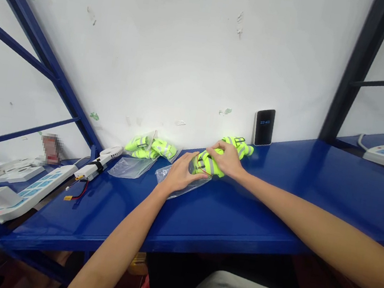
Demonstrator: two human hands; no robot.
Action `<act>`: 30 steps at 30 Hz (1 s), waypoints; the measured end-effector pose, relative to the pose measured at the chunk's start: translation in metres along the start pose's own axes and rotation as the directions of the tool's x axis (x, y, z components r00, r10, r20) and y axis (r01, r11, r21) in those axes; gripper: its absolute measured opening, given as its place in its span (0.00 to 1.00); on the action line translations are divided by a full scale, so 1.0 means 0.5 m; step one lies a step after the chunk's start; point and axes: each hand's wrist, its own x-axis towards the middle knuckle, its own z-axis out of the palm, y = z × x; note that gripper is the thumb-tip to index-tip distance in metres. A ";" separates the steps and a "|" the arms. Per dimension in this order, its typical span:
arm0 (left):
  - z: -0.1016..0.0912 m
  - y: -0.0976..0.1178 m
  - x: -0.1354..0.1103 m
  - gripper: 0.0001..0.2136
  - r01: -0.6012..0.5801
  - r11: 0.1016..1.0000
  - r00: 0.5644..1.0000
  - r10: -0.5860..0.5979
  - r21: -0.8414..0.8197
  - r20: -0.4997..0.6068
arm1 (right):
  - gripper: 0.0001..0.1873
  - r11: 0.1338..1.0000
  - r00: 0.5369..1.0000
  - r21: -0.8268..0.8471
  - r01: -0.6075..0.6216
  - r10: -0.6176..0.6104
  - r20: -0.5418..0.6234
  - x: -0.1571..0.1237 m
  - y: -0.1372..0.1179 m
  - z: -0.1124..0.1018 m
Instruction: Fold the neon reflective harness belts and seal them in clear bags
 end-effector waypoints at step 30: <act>0.043 0.012 0.008 0.40 -0.254 0.953 0.959 0.271 0.163 -0.087 | 0.11 0.774 0.943 0.542 -0.326 0.304 0.132 0.002 -0.013 0.036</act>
